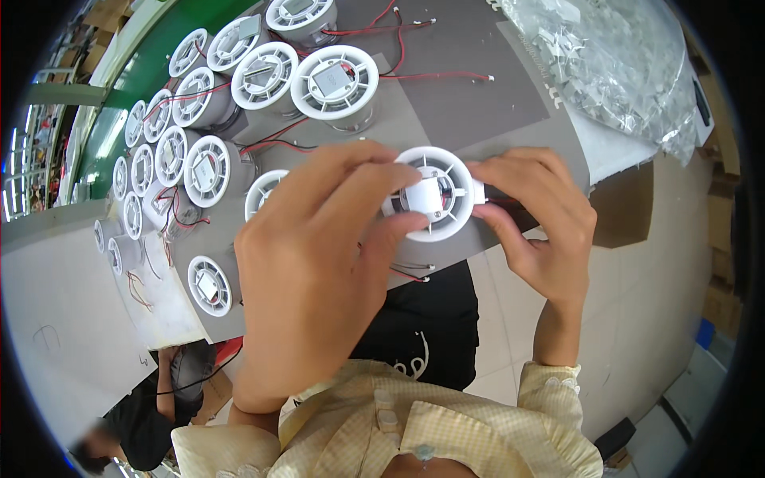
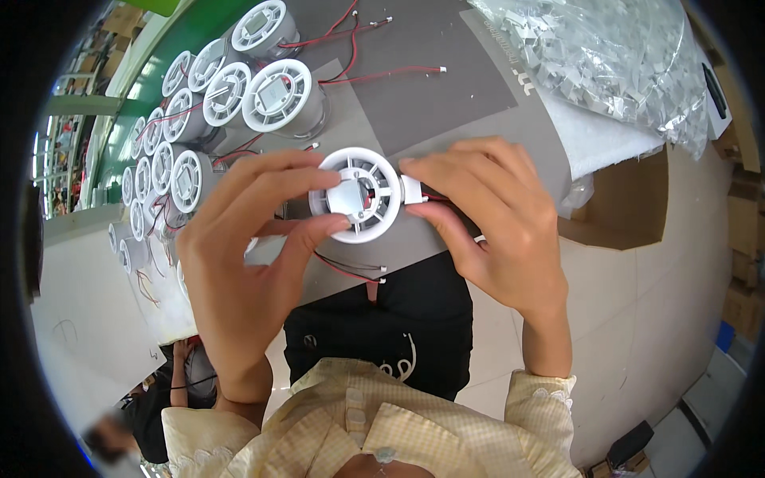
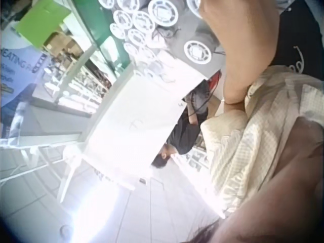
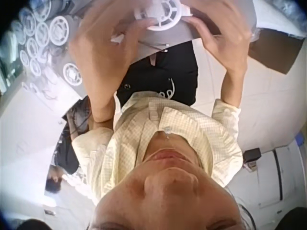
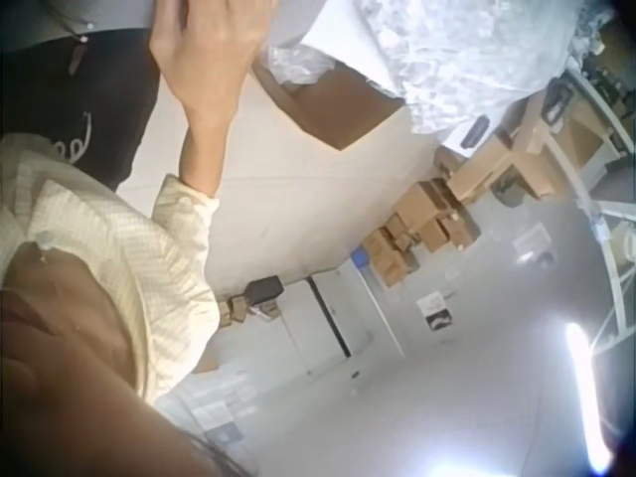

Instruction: Assembling small electronic fan units by attaching plastic wire connectors to the cabling.

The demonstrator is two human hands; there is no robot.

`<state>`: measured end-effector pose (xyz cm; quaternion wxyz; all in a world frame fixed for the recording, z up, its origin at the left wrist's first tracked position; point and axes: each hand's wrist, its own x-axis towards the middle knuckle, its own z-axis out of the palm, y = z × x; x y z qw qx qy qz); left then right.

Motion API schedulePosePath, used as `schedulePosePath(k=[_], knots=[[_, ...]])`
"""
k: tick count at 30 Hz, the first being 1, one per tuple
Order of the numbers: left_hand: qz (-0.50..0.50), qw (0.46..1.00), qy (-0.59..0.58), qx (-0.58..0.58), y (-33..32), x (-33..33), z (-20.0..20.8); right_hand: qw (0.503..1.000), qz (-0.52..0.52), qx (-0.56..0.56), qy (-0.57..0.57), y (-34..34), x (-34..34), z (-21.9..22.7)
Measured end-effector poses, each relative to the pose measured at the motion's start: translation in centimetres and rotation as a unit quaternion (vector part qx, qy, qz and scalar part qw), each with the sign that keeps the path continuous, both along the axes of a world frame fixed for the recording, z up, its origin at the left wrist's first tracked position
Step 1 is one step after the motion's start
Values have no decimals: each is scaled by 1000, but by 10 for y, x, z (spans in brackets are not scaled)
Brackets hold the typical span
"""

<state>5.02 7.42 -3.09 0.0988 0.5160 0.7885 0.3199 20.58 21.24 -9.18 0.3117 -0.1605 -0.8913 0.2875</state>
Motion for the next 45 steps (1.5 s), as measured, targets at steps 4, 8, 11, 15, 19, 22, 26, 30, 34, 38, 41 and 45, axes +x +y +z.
schedulePosePath(k=[4,8,11,15,19,22,26,30,34,38,41,45], knots=[[-5,995,-99,28,2,-7,-4,1000,0,12,7,0,0,-3],[-53,994,-68,66,1,-8,-11,1000,1,18,10,-1,0,-2],[5,982,-189,23,5,-6,-6,1000,7,18,7,0,-1,-2],[1,984,-181,-4,4,-2,-3,999,-5,-44,12,0,-1,-3],[-5,989,-146,-31,5,2,6,998,12,-59,28,4,-1,-6],[-36,983,-177,-30,3,1,-3,998,4,-60,30,4,-3,-7],[36,964,-257,-62,10,9,-9,993,0,-108,52,5,-2,-12],[30,942,-327,-63,4,8,-5,980,82,-170,66,14,-5,-12],[-46,979,-200,-3,-1,3,-21,983,81,-157,51,9,-5,-10],[-64,989,-91,97,-1,7,-31,993,75,-85,19,9,-6,2],[10,996,-88,2,-9,18,-11,999,33,-11,-11,0,-4,21],[32,995,83,46,-12,26,-15,999,31,-22,-25,-6,-9,25]])
